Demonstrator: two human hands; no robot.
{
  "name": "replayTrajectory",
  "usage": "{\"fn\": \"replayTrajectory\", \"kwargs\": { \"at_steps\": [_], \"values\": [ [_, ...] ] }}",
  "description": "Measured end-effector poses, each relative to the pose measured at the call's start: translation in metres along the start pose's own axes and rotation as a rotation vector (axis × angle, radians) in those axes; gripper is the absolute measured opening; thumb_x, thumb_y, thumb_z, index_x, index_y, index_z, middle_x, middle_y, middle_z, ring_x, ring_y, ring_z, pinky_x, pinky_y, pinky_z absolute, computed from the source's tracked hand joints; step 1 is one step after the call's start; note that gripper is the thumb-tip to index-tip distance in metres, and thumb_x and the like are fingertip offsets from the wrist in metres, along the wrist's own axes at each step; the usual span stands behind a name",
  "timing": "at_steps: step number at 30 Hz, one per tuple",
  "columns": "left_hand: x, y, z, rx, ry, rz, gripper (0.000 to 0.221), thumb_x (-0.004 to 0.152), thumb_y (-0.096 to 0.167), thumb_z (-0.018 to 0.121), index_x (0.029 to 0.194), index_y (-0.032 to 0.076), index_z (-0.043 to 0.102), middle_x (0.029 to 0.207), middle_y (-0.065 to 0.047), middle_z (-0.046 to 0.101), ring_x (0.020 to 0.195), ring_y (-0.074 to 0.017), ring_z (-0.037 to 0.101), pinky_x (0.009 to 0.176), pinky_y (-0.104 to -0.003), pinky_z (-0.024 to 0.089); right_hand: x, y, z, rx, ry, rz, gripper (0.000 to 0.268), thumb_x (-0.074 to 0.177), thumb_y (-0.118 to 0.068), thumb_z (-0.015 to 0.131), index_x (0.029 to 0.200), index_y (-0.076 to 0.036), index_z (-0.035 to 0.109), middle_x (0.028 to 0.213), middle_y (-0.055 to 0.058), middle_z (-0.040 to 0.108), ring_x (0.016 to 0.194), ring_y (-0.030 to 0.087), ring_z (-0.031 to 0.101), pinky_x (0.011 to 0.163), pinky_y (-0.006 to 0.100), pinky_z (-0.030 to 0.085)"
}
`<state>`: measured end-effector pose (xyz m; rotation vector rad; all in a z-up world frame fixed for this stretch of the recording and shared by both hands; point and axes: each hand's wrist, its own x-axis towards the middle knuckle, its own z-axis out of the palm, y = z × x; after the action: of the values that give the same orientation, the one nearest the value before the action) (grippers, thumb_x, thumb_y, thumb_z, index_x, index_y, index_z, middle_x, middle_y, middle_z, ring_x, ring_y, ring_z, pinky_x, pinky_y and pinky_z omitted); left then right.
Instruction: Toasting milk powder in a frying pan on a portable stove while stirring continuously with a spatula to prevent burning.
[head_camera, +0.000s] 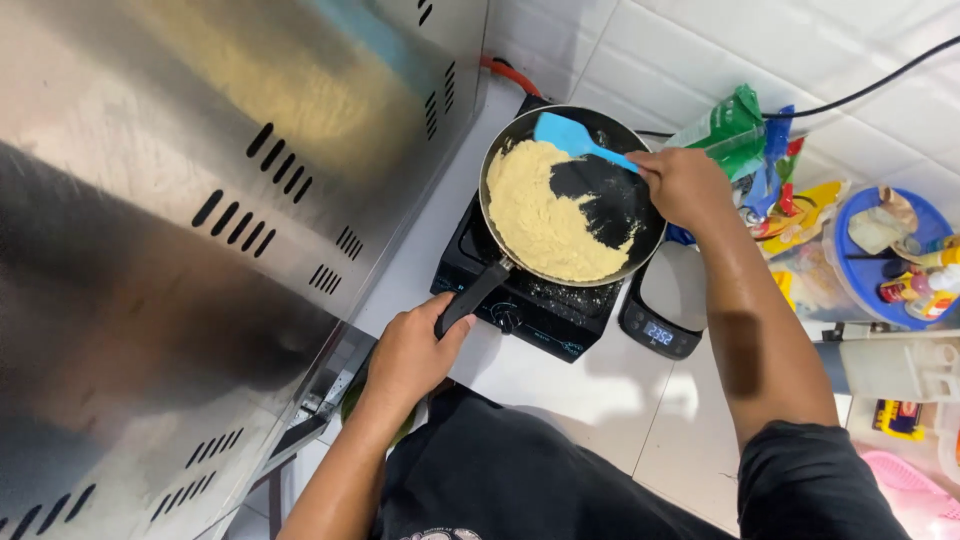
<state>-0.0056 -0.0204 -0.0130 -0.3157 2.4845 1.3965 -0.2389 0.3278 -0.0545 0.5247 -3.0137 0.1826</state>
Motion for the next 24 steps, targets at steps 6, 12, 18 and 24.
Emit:
{"fn": "replayTrajectory", "kwargs": {
  "at_steps": [6,12,18,24],
  "values": [
    [-0.004,0.004,0.000,0.021,0.007,0.003,0.043,0.095,0.023,0.067,0.129,-0.003,0.068,0.094,-0.028,0.076,0.081,-0.0347,0.075,0.055,-0.036,0.057,-0.027,-0.040,-0.034,0.101,-0.106,-0.135,0.034,0.099,-0.008,0.063,0.129,-0.018,0.077,0.099,0.018,0.075,0.090,0.043,0.072,0.081,0.052,0.057],
    [0.002,-0.011,0.008,0.163,-0.035,-0.028,0.023,0.097,0.039,0.059,0.106,0.021,0.069,0.065,-0.001,0.062,0.055,-0.0241,0.056,0.051,-0.039,0.041,-0.110,-0.010,-0.051,-0.280,0.112,-0.214,0.069,0.083,0.000,0.058,0.137,-0.042,0.073,0.095,-0.008,0.064,0.075,0.023,0.063,0.045,0.036,0.039],
    [0.003,-0.006,0.006,0.182,-0.067,-0.042,0.023,0.098,0.040,0.058,0.105,0.020,0.069,0.063,0.000,0.059,0.053,-0.0202,0.052,0.049,-0.036,0.039,-0.163,-0.007,-0.062,-0.212,0.010,-0.096,0.055,0.096,-0.010,0.058,0.131,-0.051,0.069,0.114,-0.016,0.067,0.086,0.021,0.065,0.048,0.037,0.047],
    [-0.004,-0.004,0.005,0.067,-0.002,0.045,0.038,0.096,0.023,0.065,0.125,-0.001,0.070,0.081,-0.022,0.074,0.068,-0.0240,0.069,0.049,-0.030,0.051,-0.151,-0.054,-0.043,-0.089,-0.079,-0.066,0.034,0.102,-0.024,0.055,0.124,-0.041,0.074,0.107,-0.007,0.070,0.090,0.029,0.072,0.082,0.043,0.060]
  ]
}}
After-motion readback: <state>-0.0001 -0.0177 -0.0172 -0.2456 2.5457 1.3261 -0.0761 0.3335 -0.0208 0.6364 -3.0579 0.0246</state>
